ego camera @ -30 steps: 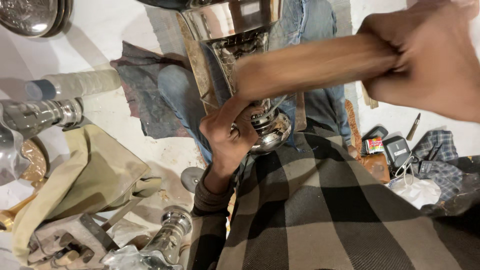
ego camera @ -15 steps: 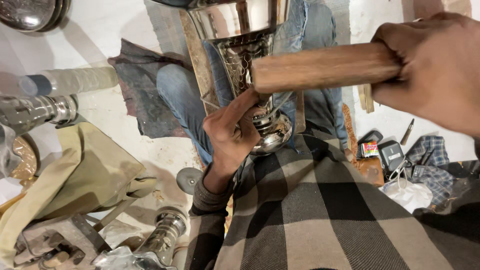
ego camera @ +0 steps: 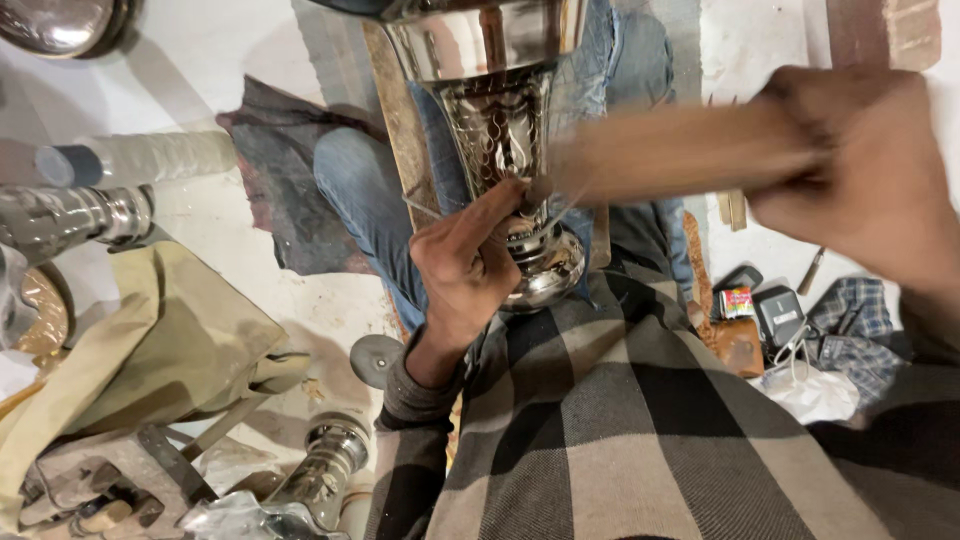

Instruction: The person uses a chisel and wooden mallet to engrave decorative patterns on a silver-colored metal trophy. They hold the chisel against the surface and strike it repeatedly to create fine lines and shapes.

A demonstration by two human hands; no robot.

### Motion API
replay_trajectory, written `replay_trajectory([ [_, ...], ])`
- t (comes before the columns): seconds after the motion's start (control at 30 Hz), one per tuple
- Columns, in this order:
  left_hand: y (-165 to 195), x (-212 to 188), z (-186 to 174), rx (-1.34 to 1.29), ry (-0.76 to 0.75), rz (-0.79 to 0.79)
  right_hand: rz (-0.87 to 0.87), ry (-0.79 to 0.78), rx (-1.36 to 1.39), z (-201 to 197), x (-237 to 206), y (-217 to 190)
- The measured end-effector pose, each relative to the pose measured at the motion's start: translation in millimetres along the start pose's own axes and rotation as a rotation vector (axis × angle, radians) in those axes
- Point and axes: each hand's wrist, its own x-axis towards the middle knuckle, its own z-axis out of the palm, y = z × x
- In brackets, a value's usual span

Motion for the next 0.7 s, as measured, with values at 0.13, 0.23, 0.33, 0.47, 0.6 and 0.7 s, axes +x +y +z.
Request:
replay_trajectory([
  [0.13, 1, 1, -2, 0.004, -0.01, 0.005, -0.001, 0.046, 0.015, 11, -2, 1],
  [0.23, 2, 0, -2, -0.008, -0.009, -0.024, -0.047, 0.108, -0.025, 12, -5, -7],
  [0.33, 1, 0, -2, -0.015, -0.028, -0.035, 0.005, 0.116, 0.183, 10, -2, -12],
  [0.47, -2, -2, -4, -0.021, -0.023, 0.011, -0.054, 0.146, 0.279, 12, 0, -15],
  [0.6, -6, -5, -5, -0.039, -0.099, -0.052, -0.04, 0.117, -0.009, 12, -2, -12],
  [0.7, -10, -4, -1, -0.018, -0.054, 0.037, -0.031, 0.061, -0.071, 9, -5, -12],
])
